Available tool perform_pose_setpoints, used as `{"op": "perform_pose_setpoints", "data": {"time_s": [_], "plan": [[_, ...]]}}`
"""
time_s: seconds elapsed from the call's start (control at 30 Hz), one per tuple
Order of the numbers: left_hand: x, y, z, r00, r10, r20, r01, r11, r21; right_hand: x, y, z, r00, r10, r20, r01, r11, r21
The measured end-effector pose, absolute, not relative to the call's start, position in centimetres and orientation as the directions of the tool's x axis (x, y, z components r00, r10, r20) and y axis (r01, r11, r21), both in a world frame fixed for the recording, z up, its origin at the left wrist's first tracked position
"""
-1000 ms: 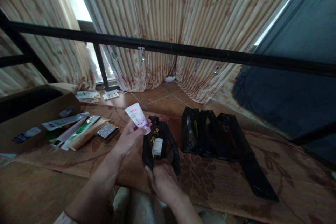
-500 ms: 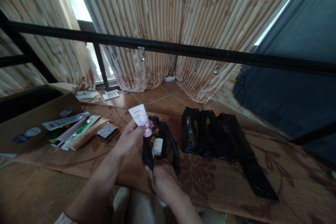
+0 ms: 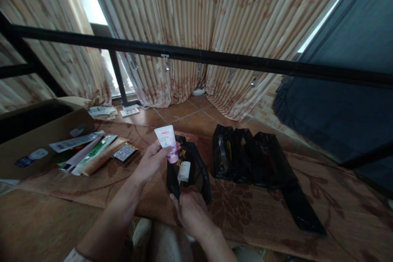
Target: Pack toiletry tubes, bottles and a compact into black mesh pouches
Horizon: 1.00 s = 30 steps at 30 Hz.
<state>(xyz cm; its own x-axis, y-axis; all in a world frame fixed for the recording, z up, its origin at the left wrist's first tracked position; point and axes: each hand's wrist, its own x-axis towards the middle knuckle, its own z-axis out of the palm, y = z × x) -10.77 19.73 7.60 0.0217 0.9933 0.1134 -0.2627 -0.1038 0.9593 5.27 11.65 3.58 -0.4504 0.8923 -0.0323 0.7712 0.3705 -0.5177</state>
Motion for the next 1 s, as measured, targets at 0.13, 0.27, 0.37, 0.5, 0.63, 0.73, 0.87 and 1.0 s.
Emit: {"op": "perform_pose_setpoints", "data": {"time_s": [0.13,0.27,0.37,0.5,0.63,0.73,0.87,1.0], "plan": [[-10.74,19.64,7.9,0.01,0.994,0.104,-0.252,-0.099,0.963,5.26,11.65,3.71,-0.459,0.887,-0.053,0.774,0.37,-0.514],[-10.67,19.71,7.95,-0.002,0.995,0.099,-0.264,-0.096,0.96,5.26,11.66,3.67,-0.453,0.89,-0.056,0.782,0.366,-0.504],[-10.68,19.8,7.87,-0.005,0.993,0.114,-0.26,-0.112,0.959,5.27,11.67,3.58,-0.462,0.885,-0.055,0.772,0.371,-0.516],[-10.76,19.79,7.88,0.004,0.993,0.118,-0.235,-0.113,0.965,5.3,11.69,3.46,-0.455,0.888,-0.069,0.78,0.36,-0.512],[-10.75,19.71,8.04,0.0,0.993,0.117,-0.228,-0.114,0.967,5.29,11.7,3.4,-0.452,0.889,-0.073,0.779,0.354,-0.518],[-10.7,19.71,8.06,0.001,0.993,0.12,-0.234,-0.116,0.965,5.24,11.68,3.45,-0.435,0.898,-0.069,0.794,0.346,-0.5],[-10.71,19.78,7.87,0.007,0.993,0.115,-0.242,-0.11,0.964,5.16,11.67,3.65,-0.444,0.892,-0.082,0.794,0.35,-0.497],[-10.78,19.82,7.75,0.017,0.993,0.115,-0.248,-0.107,0.963,5.15,11.71,3.77,-0.45,0.89,-0.072,0.787,0.358,-0.502]]}}
